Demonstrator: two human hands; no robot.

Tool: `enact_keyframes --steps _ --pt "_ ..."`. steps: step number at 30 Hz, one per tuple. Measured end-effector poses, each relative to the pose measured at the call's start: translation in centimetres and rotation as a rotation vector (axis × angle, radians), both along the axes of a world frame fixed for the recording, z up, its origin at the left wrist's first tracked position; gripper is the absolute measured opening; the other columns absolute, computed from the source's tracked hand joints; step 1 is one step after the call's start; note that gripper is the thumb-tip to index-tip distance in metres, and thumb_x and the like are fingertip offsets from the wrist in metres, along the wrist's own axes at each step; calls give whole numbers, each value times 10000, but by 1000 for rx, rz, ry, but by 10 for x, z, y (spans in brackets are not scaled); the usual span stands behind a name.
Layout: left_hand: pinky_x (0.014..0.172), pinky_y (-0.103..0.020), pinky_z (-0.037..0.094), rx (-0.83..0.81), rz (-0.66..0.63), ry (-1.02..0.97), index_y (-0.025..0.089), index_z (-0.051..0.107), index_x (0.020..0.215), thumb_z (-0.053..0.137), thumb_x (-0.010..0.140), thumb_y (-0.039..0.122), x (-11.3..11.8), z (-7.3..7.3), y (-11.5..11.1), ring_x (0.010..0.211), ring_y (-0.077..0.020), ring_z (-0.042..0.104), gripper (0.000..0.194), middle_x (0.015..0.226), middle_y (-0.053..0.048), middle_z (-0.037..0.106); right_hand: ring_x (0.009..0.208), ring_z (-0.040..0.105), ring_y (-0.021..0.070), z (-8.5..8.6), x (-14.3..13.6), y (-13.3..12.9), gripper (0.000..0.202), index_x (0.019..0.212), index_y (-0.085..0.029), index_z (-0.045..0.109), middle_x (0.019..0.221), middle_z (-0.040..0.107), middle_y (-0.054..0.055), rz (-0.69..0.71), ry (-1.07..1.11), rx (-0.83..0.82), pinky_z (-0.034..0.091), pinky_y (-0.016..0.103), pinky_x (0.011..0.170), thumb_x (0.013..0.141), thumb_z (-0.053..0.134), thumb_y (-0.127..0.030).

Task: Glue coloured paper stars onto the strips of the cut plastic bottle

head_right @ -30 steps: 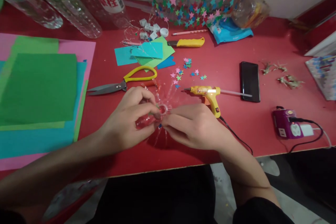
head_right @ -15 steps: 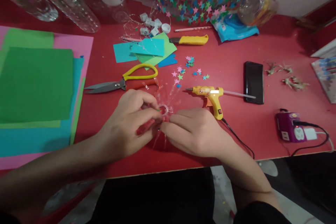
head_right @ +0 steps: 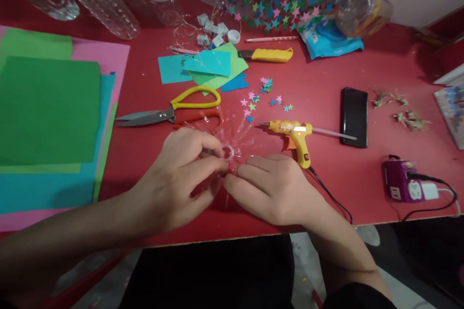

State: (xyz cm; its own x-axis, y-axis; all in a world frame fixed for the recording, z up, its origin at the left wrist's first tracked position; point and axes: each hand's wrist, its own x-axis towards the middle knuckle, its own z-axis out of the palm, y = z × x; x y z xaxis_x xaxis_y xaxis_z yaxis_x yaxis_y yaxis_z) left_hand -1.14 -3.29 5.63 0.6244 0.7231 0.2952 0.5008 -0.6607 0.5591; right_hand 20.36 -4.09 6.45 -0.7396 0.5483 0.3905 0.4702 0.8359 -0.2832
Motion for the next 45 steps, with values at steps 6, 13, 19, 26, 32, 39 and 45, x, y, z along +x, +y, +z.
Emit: enact_keyframes --steps 6,13,19,26,32,39,45 --pt "768 -433 411 -43 -4 -5 171 604 871 570 744 99 1 4 0 909 -242 504 150 1039 -102 582 630 496 113 -3 -2 0 114 923 -175 584 699 582 -8 -32 52 -137 392 266 569 863 559 -83" --pt "822 -428 444 -153 12 -50 151 585 816 595 787 164 2 8 0 934 -227 503 34 1028 -100 565 618 474 73 -1 -7 -1 76 875 -168 566 706 578 -24 -94 122 -337 386 217 590 860 559 -93" --pt "1041 -551 375 -176 26 -38 168 612 838 574 819 127 2 9 2 1232 -301 457 60 1333 -133 506 603 485 71 2 -10 -1 50 869 -175 569 692 573 -30 -152 112 -374 379 213 568 875 548 -131" --pt "1165 -656 208 -255 16 -35 176 610 819 582 819 94 -1 10 6 1475 -335 208 87 1574 -105 295 602 498 69 3 -11 -3 32 904 -179 577 701 586 -28 -168 132 -355 387 212 564 886 566 -156" --pt "1158 -656 223 -418 16 40 192 681 827 622 825 165 -4 14 20 1488 -344 196 65 1596 -53 277 554 483 63 1 -10 -2 20 911 -186 594 675 582 -35 -255 153 -250 369 204 528 902 577 -188" --pt "1139 -600 293 -486 -61 223 210 712 813 716 779 217 -4 24 48 1488 -338 212 36 1593 -36 307 564 498 69 -2 -4 2 40 900 -180 608 662 585 -33 -292 180 -164 368 206 546 901 568 -183" --pt "1142 -616 247 -458 -112 315 216 726 836 704 791 291 0 32 60 1486 -343 209 91 1576 -48 343 574 520 79 -9 2 8 81 887 -188 614 652 590 -31 -351 216 -145 366 210 557 912 549 -231"
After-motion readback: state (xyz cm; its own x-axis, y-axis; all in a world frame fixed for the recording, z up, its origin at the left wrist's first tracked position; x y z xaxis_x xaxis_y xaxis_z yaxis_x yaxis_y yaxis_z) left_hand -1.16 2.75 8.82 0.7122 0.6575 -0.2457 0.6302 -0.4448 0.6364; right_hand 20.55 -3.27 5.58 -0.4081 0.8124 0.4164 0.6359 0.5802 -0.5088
